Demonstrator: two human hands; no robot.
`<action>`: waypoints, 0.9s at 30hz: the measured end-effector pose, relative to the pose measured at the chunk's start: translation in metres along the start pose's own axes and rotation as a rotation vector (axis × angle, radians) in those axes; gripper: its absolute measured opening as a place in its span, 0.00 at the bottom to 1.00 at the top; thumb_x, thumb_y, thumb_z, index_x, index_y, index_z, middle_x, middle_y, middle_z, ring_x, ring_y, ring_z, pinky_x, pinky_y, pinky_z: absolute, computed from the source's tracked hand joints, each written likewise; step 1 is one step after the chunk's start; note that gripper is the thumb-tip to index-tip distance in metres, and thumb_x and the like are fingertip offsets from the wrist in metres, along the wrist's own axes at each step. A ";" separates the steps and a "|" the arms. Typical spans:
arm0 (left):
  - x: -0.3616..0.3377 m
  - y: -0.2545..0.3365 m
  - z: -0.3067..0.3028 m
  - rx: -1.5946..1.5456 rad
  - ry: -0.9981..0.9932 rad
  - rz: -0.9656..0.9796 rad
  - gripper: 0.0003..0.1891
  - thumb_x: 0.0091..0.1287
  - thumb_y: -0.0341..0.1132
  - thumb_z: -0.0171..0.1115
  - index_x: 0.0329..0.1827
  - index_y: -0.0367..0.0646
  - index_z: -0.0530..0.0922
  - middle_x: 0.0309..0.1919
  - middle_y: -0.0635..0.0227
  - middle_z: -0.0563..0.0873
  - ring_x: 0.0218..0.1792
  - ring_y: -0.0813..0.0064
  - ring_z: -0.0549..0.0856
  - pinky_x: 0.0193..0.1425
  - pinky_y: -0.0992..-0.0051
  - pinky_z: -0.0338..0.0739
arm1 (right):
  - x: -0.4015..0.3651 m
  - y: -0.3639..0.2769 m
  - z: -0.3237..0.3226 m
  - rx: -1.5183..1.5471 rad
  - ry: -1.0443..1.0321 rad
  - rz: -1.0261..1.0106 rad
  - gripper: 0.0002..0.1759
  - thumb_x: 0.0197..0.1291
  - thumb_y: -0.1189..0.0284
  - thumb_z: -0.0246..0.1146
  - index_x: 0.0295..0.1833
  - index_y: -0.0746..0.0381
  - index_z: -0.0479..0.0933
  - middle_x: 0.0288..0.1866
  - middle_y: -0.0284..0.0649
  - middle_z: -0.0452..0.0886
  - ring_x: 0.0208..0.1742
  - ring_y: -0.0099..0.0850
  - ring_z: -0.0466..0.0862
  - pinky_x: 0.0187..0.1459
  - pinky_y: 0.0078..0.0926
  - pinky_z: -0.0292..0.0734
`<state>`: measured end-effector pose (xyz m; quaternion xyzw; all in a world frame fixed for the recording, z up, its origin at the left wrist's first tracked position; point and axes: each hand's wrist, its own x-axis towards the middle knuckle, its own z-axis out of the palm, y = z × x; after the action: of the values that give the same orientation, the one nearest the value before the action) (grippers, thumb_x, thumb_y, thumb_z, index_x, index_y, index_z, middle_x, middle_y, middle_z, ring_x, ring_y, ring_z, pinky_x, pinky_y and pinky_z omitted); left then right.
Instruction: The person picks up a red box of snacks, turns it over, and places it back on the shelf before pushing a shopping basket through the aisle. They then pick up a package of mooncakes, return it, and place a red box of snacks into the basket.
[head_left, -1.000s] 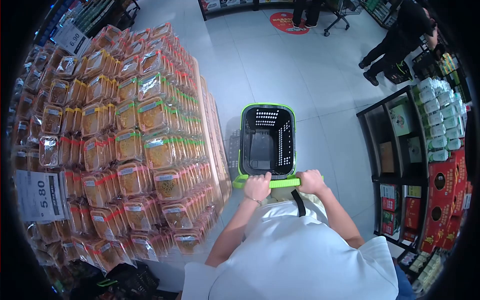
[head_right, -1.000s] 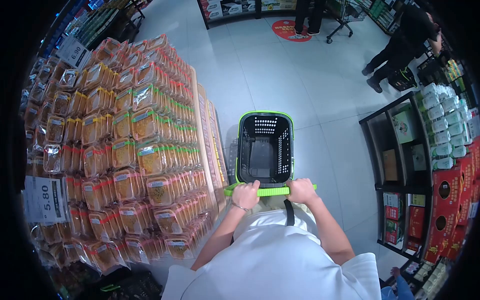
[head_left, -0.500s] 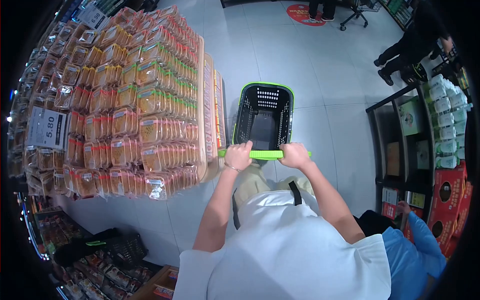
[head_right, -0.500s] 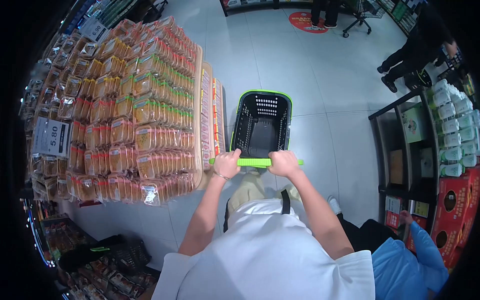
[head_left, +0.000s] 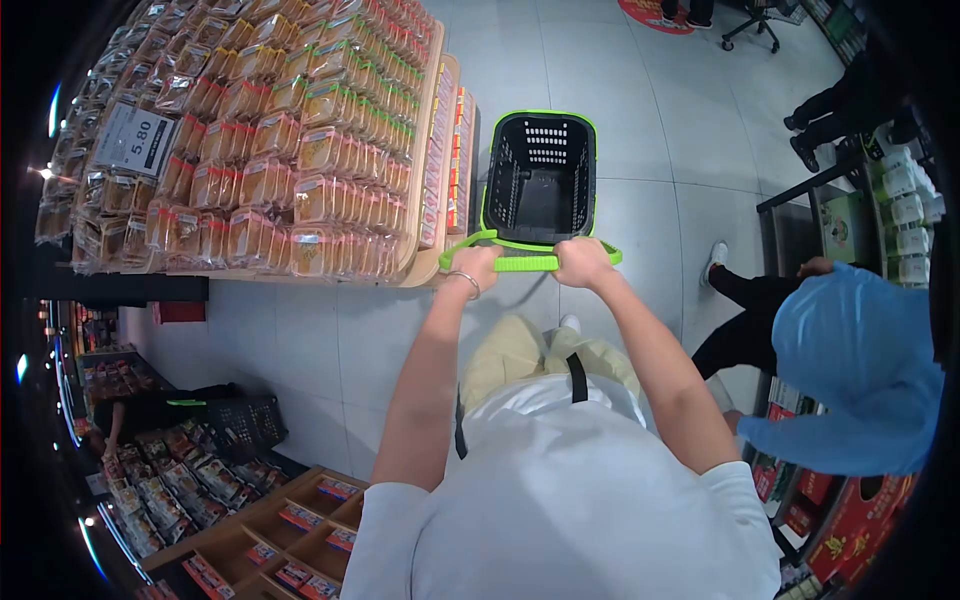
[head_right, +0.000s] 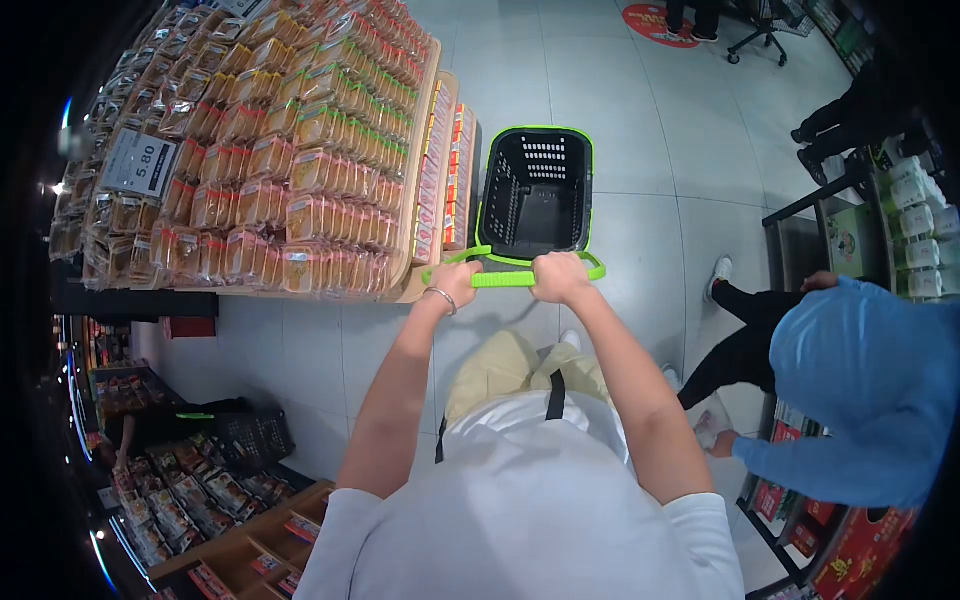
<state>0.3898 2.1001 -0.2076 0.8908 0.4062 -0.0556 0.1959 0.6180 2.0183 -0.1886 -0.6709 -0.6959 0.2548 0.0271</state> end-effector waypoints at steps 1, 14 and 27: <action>-0.005 0.002 0.003 0.021 -0.045 0.002 0.10 0.59 0.32 0.57 0.41 0.51 0.82 0.33 0.55 0.87 0.38 0.51 0.86 0.44 0.54 0.78 | -0.006 -0.001 0.006 0.006 -0.012 0.013 0.11 0.42 0.67 0.62 0.30 0.61 0.85 0.32 0.51 0.85 0.39 0.47 0.86 0.45 0.43 0.80; -0.156 -0.006 0.128 -0.047 -0.247 0.125 0.10 0.59 0.30 0.55 0.40 0.46 0.83 0.37 0.54 0.87 0.41 0.52 0.86 0.47 0.56 0.80 | -0.128 -0.071 0.144 -0.077 -0.313 0.167 0.11 0.49 0.63 0.63 0.35 0.56 0.85 0.38 0.44 0.86 0.42 0.44 0.86 0.44 0.42 0.81; -0.297 0.044 0.218 -0.121 -0.532 0.121 0.14 0.58 0.32 0.56 0.46 0.50 0.84 0.43 0.55 0.87 0.46 0.55 0.86 0.50 0.59 0.80 | -0.269 -0.091 0.260 -0.136 -0.477 0.246 0.12 0.46 0.60 0.67 0.34 0.55 0.84 0.35 0.44 0.86 0.41 0.44 0.86 0.43 0.42 0.80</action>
<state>0.2390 1.7794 -0.3178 0.8543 0.2891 -0.2515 0.3513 0.4619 1.6838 -0.2971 -0.6717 -0.6113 0.3598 -0.2139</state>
